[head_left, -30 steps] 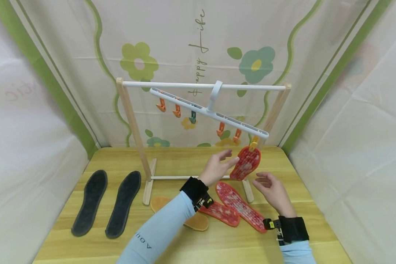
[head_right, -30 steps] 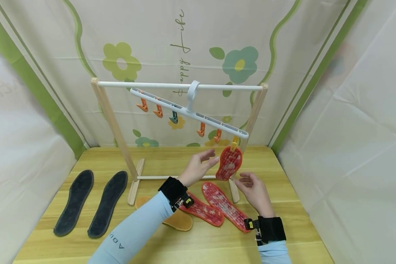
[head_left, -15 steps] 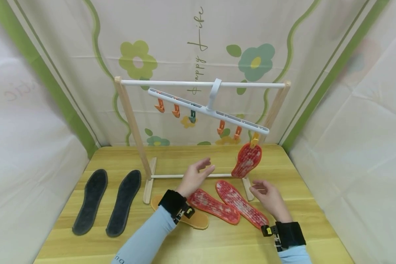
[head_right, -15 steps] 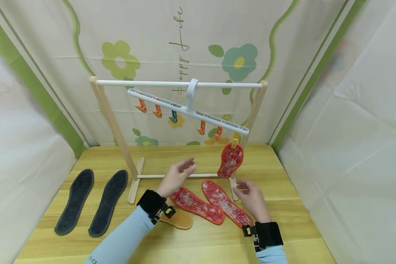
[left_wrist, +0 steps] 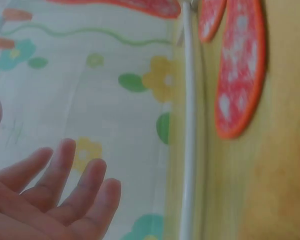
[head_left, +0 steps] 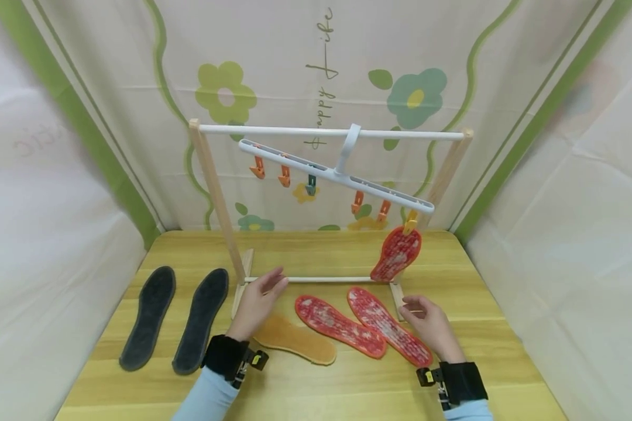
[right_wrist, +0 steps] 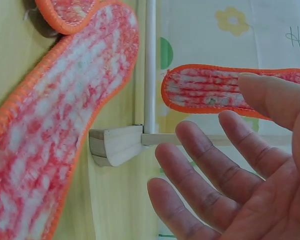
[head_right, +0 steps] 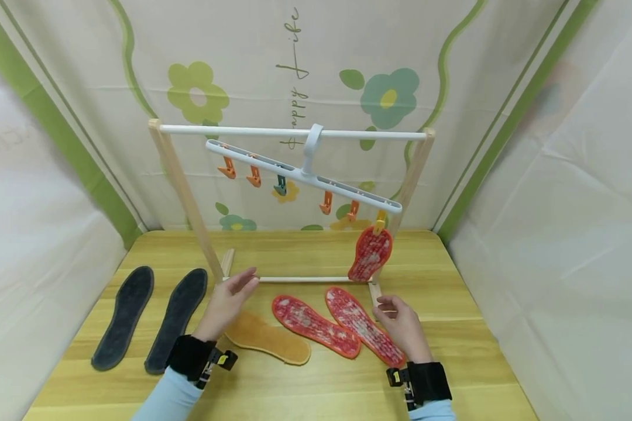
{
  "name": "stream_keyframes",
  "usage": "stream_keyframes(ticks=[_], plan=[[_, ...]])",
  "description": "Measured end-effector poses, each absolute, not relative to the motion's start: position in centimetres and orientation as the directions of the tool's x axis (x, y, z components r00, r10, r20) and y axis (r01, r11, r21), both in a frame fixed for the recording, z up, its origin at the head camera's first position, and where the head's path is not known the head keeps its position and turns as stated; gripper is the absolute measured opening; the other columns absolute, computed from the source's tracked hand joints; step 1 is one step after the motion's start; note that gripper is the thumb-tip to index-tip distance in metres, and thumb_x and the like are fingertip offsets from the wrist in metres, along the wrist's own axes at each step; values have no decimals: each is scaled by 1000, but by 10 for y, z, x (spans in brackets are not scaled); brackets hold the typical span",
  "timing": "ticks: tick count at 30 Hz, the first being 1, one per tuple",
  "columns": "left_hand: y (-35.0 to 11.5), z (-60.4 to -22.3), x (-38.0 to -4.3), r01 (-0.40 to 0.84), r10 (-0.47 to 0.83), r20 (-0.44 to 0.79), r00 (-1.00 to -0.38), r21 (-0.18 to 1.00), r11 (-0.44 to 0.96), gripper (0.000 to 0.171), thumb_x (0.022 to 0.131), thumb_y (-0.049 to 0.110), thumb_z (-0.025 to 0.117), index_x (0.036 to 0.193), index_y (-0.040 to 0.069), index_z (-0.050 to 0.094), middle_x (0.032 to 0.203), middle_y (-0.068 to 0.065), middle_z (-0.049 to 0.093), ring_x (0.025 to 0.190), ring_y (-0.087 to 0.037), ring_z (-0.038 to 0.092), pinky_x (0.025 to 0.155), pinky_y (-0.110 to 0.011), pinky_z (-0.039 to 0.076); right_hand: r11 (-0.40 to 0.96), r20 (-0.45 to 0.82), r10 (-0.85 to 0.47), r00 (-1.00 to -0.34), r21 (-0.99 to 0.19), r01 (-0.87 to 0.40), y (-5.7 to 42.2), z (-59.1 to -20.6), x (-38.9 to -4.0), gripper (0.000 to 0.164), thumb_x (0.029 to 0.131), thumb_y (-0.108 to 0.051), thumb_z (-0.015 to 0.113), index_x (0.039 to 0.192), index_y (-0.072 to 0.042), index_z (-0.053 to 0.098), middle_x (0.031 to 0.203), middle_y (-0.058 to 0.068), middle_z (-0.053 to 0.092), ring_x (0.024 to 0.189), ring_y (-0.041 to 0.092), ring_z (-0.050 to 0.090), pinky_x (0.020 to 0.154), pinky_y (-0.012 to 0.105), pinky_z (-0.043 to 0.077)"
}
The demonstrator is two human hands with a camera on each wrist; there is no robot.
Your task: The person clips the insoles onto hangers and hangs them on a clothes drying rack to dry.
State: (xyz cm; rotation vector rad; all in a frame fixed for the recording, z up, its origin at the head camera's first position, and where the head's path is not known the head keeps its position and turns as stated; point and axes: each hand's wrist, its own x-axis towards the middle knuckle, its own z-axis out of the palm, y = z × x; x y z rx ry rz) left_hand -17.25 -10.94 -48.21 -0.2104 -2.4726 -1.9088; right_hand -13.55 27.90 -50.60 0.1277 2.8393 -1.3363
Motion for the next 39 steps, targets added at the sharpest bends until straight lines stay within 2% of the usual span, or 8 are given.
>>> stream_keyframes(ticks=[6,16,20,25,30,36,39], plan=[[-135,-492,-161,97,63,83,-995,955,279,56,96,43,62,138,7,56,129,-14,63,120,-27,58,99,-47,47,646,-44,74,-996,-759,81,272,-511,-136,43,98,-32,65,128,-2,59,116,14,65,107,32,62,89,49,52],[-164,-504,-140,67,37,59,-998,957,281,50,97,34,64,137,5,57,125,-12,64,115,-26,60,98,-46,48,701,-32,66,-997,-710,69,254,-518,-143,37,96,-23,68,126,-2,61,114,15,66,104,33,64,86,48,53],[-170,-508,-134,44,29,38,-999,958,284,52,96,34,65,138,4,56,124,-12,64,115,-25,59,97,-44,49,736,-45,71,-996,-672,83,247,-525,-150,36,95,-23,69,124,-4,62,111,13,66,100,31,65,83,48,54],[-176,-517,-129,8,12,5,-1000,952,306,50,97,29,66,138,2,55,122,-11,65,114,-25,60,95,-41,50,799,-26,34,-999,-599,43,240,-535,-160,36,93,-24,71,122,-2,64,109,15,66,99,31,64,84,50,53],[-182,-524,-126,-17,0,-18,-1000,940,342,46,97,24,67,136,2,57,119,-10,66,111,-24,61,92,-41,52,860,0,-31,-1000,-510,-26,233,-543,-166,44,91,-26,74,123,1,63,113,19,64,104,35,61,88,53,49],[-192,-529,-120,-47,0,-51,-999,931,361,52,96,34,66,136,2,57,119,-10,66,110,-24,61,90,-38,52,913,10,-70,-998,-401,-68,225,-546,-170,61,88,-37,76,129,5,58,113,21,63,102,37,60,88,53,49],[-197,-532,-117,-55,-3,-58,-998,923,381,51,96,34,67,135,2,58,119,-9,66,108,-23,61,88,-37,52,928,3,-78,-997,-365,-74,220,-547,-171,65,87,-39,77,129,6,58,111,22,63,101,38,61,87,53,49]])
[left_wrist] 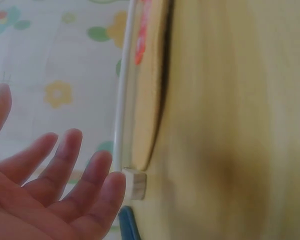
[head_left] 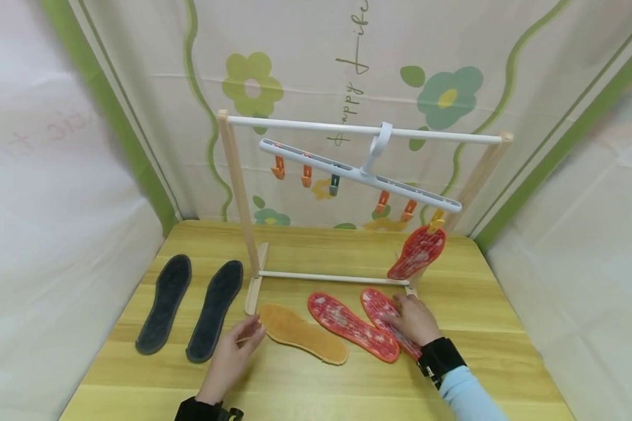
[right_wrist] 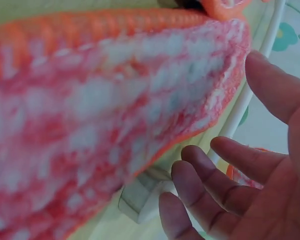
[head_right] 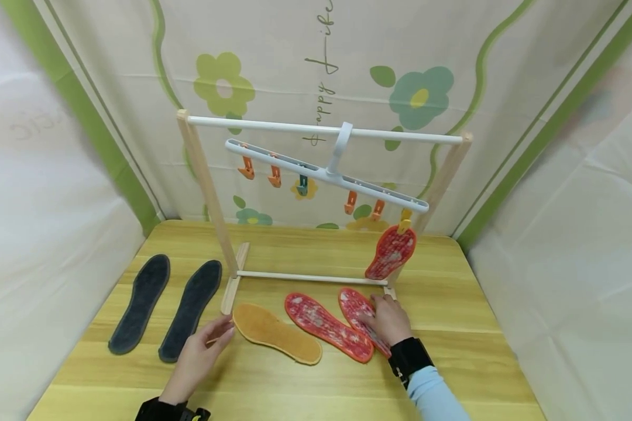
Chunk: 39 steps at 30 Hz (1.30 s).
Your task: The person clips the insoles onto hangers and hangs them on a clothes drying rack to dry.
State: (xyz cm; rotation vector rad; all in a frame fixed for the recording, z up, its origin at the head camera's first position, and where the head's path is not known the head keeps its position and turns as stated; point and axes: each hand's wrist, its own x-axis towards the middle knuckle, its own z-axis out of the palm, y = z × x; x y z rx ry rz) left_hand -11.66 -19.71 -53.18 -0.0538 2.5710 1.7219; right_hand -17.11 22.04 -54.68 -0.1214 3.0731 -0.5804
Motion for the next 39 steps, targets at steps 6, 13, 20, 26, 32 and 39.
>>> stream_keyframes(ticks=[6,13,20,26,32,39], plan=[[-199,-536,-108,-56,4,-62,-998,913,403,50,95,32,69,134,3,60,118,-7,67,106,-20,61,86,-34,52,941,-28,-82,-996,-331,-68,216,-547,-175,66,84,-40,79,129,4,60,116,23,62,103,39,60,84,57,49],[-196,-537,-102,-60,11,-70,-997,915,398,47,95,29,69,134,3,60,120,-8,66,107,-20,60,86,-33,52,935,-55,-71,-996,-350,-48,215,-549,-182,68,81,-38,82,132,0,59,118,22,61,106,39,60,83,61,48],[-194,-539,-101,-53,14,-65,-998,907,417,50,94,33,69,133,4,60,118,-6,67,107,-21,60,86,-36,52,891,-43,-83,-996,-451,-55,213,-547,-189,59,80,-27,84,128,0,62,116,19,62,105,35,60,86,53,48],[-192,-539,-102,-59,19,-74,-997,899,434,48,94,32,69,133,4,61,117,-4,67,108,-22,60,86,-37,52,873,-45,-83,-996,-485,-51,211,-539,-192,32,88,-21,77,112,-5,65,92,4,60,78,19,53,68,38,43],[-190,-538,-102,-57,24,-75,-997,902,427,45,95,28,69,132,4,61,118,-7,67,109,-24,60,86,-37,52,875,-33,-87,-996,-480,-60,209,-527,-188,28,90,-20,74,112,-6,64,95,7,64,77,19,54,66,36,44],[-188,-537,-103,-48,23,-64,-998,904,425,43,95,26,69,131,4,62,117,-7,67,108,-23,60,86,-34,52,878,-38,-54,-998,-479,-29,206,-501,-179,44,94,-17,70,132,0,57,117,17,65,100,28,63,83,49,53]])
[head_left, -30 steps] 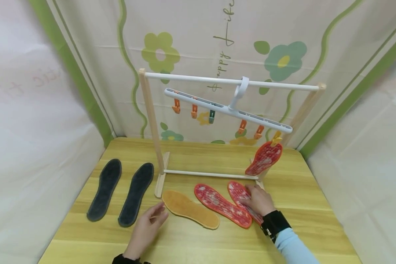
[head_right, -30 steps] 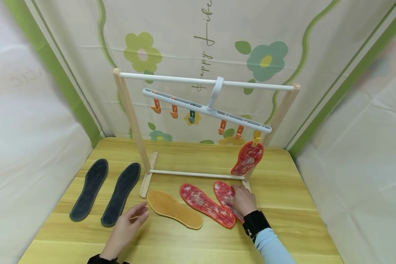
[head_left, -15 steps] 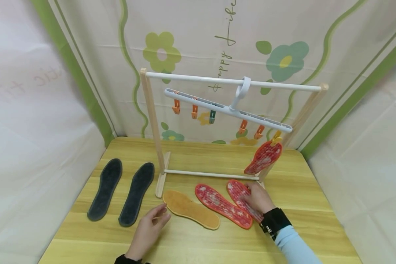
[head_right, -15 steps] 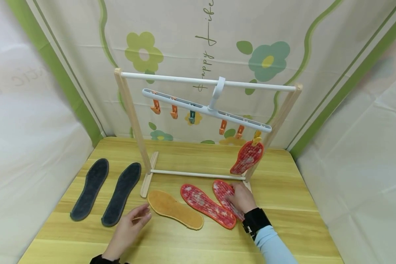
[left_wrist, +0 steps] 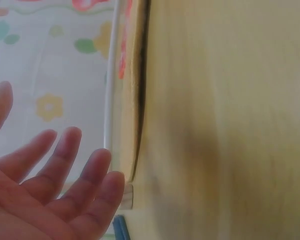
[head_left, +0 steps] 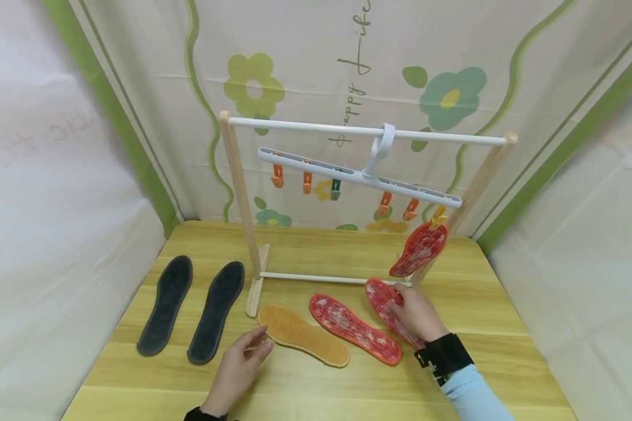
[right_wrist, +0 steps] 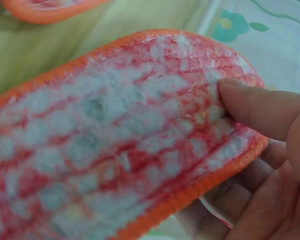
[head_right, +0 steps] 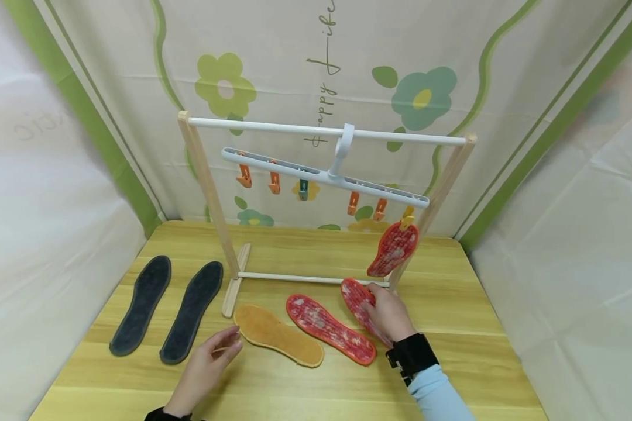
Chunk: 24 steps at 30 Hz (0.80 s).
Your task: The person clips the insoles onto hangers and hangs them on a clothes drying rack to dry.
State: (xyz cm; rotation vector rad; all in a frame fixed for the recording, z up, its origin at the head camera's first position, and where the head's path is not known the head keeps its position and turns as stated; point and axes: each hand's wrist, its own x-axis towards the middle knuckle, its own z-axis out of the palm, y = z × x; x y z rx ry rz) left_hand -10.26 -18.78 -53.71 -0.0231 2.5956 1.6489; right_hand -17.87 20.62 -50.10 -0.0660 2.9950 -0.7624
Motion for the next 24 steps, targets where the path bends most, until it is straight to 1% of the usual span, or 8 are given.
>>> stream_keyframes(ticks=[3,6,10,15,20,24], plan=[[-187,-537,-102,-47,22,-62,-998,907,419,43,95,27,69,131,5,62,117,-7,67,107,-22,60,86,-34,52,877,-16,-51,-999,-479,-37,205,-490,-174,45,94,-17,70,133,1,56,115,16,65,98,26,63,82,49,53],[-187,-537,-103,-45,24,-61,-998,910,412,43,95,27,69,131,4,62,117,-7,67,107,-22,60,85,-34,52,877,44,-68,-997,-473,-81,205,-481,-170,42,93,-17,72,129,1,59,109,15,67,90,24,63,77,47,54],[-186,-537,-103,-40,27,-56,-998,911,411,44,95,27,69,131,3,62,117,-7,67,106,-21,60,85,-33,53,866,122,-80,-989,-483,-130,204,-469,-165,39,92,-15,72,127,0,61,104,13,69,86,22,64,73,44,55],[-185,-537,-103,-38,26,-53,-998,911,410,44,95,28,69,131,3,62,117,-8,67,106,-21,60,85,-33,53,841,202,-72,-977,-515,-169,203,-455,-158,34,92,-14,73,122,-1,63,98,12,69,80,20,64,67,40,55],[-184,-536,-103,-40,30,-57,-998,912,407,44,95,28,69,131,3,62,118,-9,67,106,-21,60,85,-33,53,812,246,-59,-967,-552,-190,202,-444,-151,32,92,-15,73,119,-1,63,95,10,70,75,16,64,61,33,55],[-182,-535,-104,-45,39,-67,-997,912,407,48,95,34,68,132,4,61,119,-9,67,106,-20,60,86,-34,52,799,274,-44,-961,-568,-198,201,-438,-146,30,92,-16,73,118,-2,64,94,10,70,72,14,63,55,27,51]])
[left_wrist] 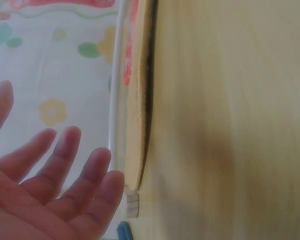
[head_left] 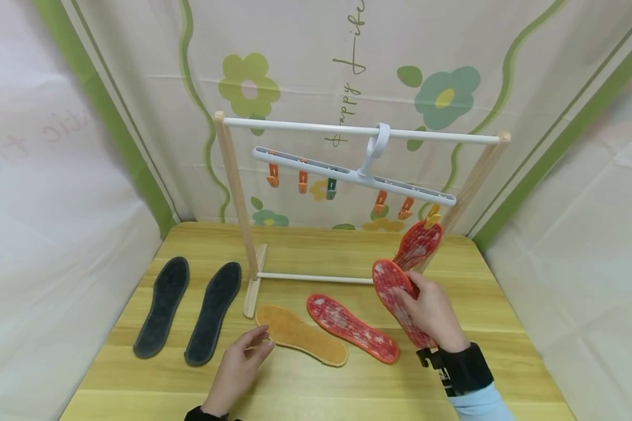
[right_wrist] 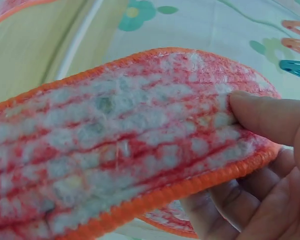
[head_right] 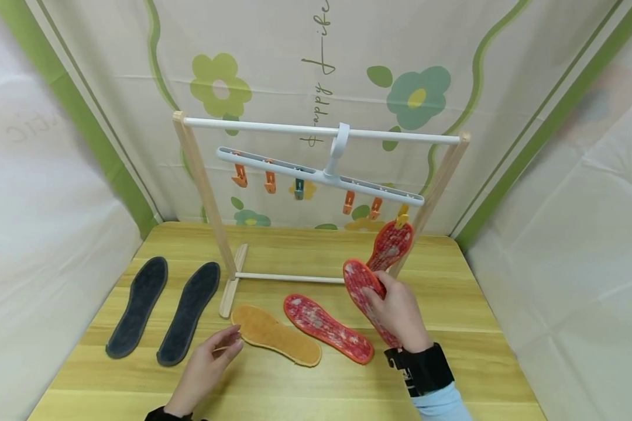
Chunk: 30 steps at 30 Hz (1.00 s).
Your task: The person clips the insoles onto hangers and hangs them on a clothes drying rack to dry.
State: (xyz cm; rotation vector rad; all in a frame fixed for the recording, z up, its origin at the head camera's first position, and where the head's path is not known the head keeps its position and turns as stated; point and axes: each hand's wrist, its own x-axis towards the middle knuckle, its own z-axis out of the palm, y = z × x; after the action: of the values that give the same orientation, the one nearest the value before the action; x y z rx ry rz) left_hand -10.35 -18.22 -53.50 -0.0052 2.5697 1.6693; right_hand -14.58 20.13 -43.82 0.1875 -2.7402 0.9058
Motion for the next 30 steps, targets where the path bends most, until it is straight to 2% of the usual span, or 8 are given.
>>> stream_keyframes(ticks=[4,11,19,30], plan=[[-181,-533,-104,-43,50,-69,-996,912,407,51,94,37,68,133,4,61,120,-10,66,107,-21,59,87,-37,52,778,294,-16,-956,-597,-196,201,-435,-140,29,93,-17,73,116,-2,64,95,11,70,71,15,64,55,27,52],[-177,-530,-106,-29,69,-61,-996,918,396,50,95,36,67,134,5,60,120,-10,66,109,-22,60,89,-39,51,710,312,41,-949,-678,-192,199,-435,-133,26,93,-16,72,114,-3,65,97,11,70,79,19,66,64,29,56],[-169,-524,-115,-2,114,-47,-992,930,367,55,94,43,65,133,4,60,121,-10,66,108,-21,61,89,-36,51,628,316,107,-943,-756,-182,196,-439,-124,31,93,-18,72,120,-4,64,103,12,70,85,20,68,69,24,57],[-147,-503,-137,55,184,-5,-983,945,321,44,95,38,67,132,16,62,118,-4,66,109,-19,61,91,-37,52,549,293,162,-942,-820,-161,196,-446,-115,28,93,-24,72,116,-9,65,96,5,71,77,16,67,64,27,57]])
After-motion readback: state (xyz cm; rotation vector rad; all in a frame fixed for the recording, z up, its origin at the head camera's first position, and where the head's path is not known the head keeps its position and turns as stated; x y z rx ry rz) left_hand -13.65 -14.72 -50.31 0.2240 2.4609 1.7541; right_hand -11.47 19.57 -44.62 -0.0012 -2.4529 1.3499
